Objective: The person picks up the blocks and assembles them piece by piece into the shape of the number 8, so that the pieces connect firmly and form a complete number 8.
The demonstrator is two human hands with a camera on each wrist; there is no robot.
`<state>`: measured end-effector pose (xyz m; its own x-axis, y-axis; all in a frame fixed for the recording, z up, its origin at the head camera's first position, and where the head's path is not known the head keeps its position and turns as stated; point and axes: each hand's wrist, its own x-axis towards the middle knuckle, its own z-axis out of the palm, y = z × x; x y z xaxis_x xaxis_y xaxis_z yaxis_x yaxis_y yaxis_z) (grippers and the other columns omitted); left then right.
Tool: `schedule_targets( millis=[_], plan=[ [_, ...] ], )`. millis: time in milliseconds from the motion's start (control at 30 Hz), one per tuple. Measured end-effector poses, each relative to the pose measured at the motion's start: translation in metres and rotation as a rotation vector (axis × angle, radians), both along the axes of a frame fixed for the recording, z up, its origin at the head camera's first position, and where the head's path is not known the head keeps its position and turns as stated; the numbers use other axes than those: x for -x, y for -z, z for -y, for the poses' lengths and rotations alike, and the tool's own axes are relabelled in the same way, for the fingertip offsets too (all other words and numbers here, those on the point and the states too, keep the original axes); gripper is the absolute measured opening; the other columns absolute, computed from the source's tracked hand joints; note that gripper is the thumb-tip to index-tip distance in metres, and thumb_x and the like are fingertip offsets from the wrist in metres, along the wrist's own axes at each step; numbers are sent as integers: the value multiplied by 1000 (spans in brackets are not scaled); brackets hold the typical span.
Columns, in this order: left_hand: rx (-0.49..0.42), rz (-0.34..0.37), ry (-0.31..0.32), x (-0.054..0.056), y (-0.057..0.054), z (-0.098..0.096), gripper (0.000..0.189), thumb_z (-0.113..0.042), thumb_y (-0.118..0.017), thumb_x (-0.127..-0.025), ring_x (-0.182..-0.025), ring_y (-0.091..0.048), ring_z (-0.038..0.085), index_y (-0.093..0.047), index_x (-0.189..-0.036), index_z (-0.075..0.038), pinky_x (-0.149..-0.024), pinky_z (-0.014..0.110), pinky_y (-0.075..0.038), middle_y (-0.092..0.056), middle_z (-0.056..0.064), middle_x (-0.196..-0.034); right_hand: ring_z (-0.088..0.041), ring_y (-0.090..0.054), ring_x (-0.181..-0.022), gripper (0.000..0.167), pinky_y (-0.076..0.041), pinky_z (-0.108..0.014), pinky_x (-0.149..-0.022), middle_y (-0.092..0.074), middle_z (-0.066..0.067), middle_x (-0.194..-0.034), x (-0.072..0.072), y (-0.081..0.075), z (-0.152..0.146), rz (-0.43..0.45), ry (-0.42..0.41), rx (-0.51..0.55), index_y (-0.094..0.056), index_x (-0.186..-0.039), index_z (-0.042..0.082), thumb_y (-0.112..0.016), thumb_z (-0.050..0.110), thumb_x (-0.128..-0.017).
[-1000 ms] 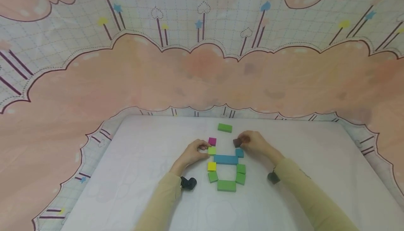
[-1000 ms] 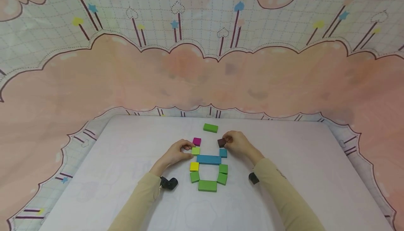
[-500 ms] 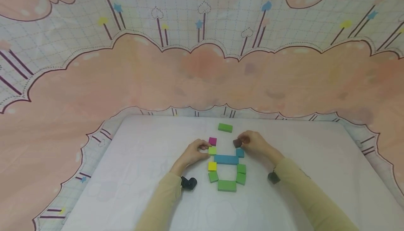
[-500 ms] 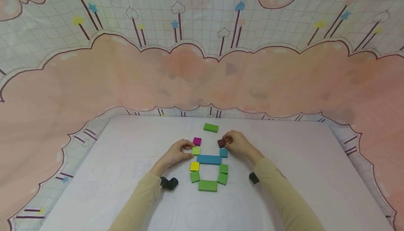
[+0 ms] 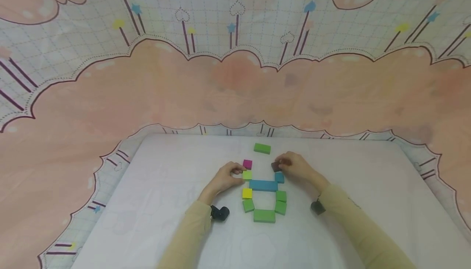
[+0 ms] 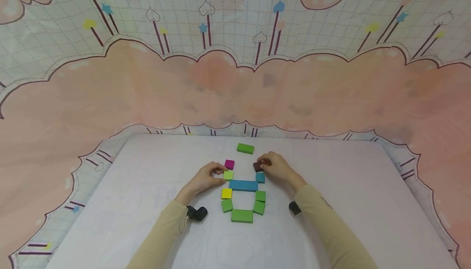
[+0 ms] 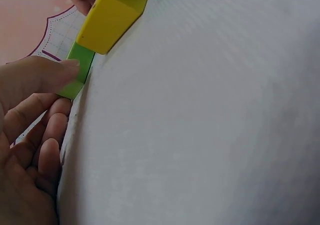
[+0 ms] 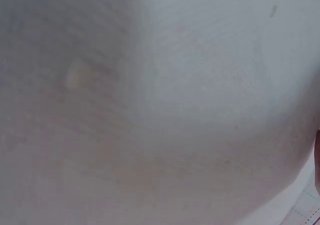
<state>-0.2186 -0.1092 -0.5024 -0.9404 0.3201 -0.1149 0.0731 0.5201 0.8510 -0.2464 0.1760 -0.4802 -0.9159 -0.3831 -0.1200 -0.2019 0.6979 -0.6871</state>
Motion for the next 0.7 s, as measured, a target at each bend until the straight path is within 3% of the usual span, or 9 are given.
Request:
schedule_targets(
  millis=[700],
  plan=[
    [1, -11, 12, 2, 2, 1, 33, -13, -74, -80, -96, -52, 16, -66, -112, -12, -88, 32, -43, -61, 4, -105, -28, -58, -110, 25, -46, -47, -100, -64, -9, -109, -2, 4, -1, -33, -11, -7, -66, -115, 9, -61, 9, -91]
  ],
)
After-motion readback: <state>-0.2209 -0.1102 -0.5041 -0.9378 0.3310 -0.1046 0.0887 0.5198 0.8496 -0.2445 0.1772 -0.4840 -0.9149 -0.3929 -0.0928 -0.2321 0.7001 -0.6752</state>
